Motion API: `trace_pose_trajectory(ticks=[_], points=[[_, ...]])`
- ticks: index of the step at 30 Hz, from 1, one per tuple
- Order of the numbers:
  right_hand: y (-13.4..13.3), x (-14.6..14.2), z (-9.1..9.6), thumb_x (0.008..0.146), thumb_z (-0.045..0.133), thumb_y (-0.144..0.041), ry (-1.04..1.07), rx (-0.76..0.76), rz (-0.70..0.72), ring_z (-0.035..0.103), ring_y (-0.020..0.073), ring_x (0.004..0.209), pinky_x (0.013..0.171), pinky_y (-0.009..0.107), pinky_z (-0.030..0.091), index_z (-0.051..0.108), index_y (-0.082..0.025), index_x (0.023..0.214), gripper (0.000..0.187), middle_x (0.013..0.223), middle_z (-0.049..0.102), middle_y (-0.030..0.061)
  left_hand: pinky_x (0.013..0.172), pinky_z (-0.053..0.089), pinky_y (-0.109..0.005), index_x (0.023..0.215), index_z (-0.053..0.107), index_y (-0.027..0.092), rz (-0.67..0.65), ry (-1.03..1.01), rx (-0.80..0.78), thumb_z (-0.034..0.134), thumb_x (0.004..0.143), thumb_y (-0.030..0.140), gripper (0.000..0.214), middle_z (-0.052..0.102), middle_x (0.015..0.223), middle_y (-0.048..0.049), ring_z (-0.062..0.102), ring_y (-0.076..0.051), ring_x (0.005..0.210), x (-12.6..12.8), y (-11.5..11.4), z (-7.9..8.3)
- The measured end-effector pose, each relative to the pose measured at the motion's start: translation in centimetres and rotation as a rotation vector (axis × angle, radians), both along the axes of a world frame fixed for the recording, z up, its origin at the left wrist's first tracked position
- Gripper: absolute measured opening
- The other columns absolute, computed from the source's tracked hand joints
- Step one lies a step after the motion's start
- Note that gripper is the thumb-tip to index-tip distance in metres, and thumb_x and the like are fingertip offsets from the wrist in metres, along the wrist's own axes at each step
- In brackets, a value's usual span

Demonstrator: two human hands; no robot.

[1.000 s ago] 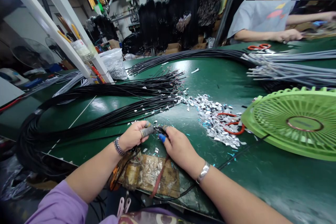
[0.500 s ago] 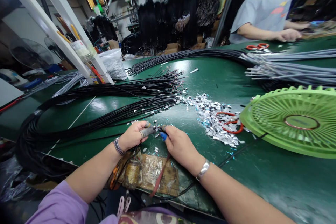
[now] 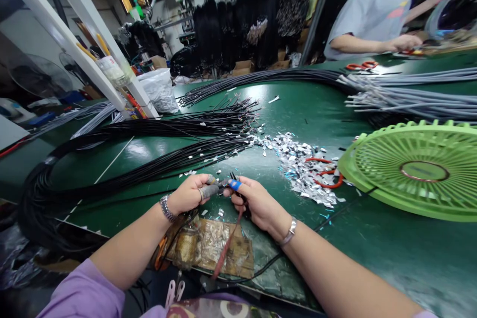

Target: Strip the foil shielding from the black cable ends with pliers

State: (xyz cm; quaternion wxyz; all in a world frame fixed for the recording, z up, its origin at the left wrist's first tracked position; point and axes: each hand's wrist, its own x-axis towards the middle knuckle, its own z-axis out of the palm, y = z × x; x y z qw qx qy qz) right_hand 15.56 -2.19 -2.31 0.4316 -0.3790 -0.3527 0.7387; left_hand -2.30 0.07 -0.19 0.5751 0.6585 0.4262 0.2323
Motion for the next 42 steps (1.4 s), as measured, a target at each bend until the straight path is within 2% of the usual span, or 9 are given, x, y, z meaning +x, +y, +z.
trace_pose_trajectory(ticks=[3, 11, 16, 27, 32, 42], points=[[-0.03, 0.07, 0.01, 0.056, 0.082, -0.043, 0.065, -0.05, 0.007, 0.025, 0.0035, 0.042, 0.038, 0.019, 0.018, 0.059, -0.016, 0.069, 0.037, 0.059, 0.056, -0.002, 0.041, 0.02, -0.019, 0.07, 0.053, 0.015, -0.013, -0.006, -0.001, 0.063, 0.071, 0.054, 0.04, 0.039, 0.045, 0.0074, 0.029, -0.004, 0.042, 0.01, -0.01, 0.13], [0.02, 0.01, 0.29, 0.059, 0.078, -0.034, 0.088, -0.069, 0.03, 0.024, 0.004, 0.041, 0.037, 0.019, 0.015, 0.059, -0.017, 0.069, 0.027, 0.06, 0.057, -0.0018, 0.041, 0.021, -0.02, 0.073, 0.054, 0.014, -0.023, 0.02, 0.039, 0.061, 0.074, 0.052, 0.039, 0.04, 0.047, 0.0064, 0.03, -0.005, 0.043, -0.15, 0.05, -0.09], [0.08, 0.13, 0.13, 0.057, 0.079, -0.035, 0.123, -0.099, 0.042, 0.025, 0.0036, 0.041, 0.037, 0.018, 0.016, 0.058, -0.017, 0.069, 0.03, 0.061, 0.059, -0.0017, 0.042, 0.02, -0.02, 0.072, 0.055, 0.014, -0.018, -0.006, 0.024, 0.062, 0.073, 0.051, 0.038, 0.04, 0.046, 0.0062, 0.03, -0.005, 0.042, -0.07, -0.03, 0.01], [-0.14, 0.11, 0.29, 0.064, 0.075, -0.04, 0.071, -0.061, 0.044, 0.025, 0.0043, 0.041, 0.037, 0.018, 0.017, 0.056, -0.018, 0.069, 0.03, 0.059, 0.056, -0.0023, 0.04, 0.019, -0.019, 0.075, 0.055, 0.014, -0.032, -0.004, -0.018, 0.063, 0.071, 0.051, 0.039, 0.04, 0.046, 0.0071, 0.029, -0.004, 0.041, -0.09, -0.08, 0.14], [-0.1, 0.07, 0.24, 0.06, 0.079, -0.044, 0.066, -0.049, 0.06, 0.023, 0.004, 0.041, 0.037, 0.019, 0.016, 0.056, -0.018, 0.067, 0.036, 0.055, 0.052, -0.0042, 0.04, 0.019, -0.019, 0.074, 0.055, 0.014, -0.026, -0.011, -0.015, 0.064, 0.071, 0.051, 0.039, 0.04, 0.046, 0.0069, 0.03, -0.005, 0.041, -0.09, -0.08, 0.12], [-0.01, -0.05, 0.11, 0.06, 0.079, -0.043, 0.042, -0.064, 0.06, 0.023, 0.003, 0.04, 0.037, 0.018, 0.016, 0.055, -0.017, 0.067, 0.036, 0.054, 0.051, -0.0055, 0.041, 0.021, -0.019, 0.074, 0.055, 0.014, -0.024, 0.005, -0.003, 0.062, 0.072, 0.048, 0.035, 0.041, 0.047, 0.0066, 0.03, -0.005, 0.042, -0.22, 0.04, -0.28]])
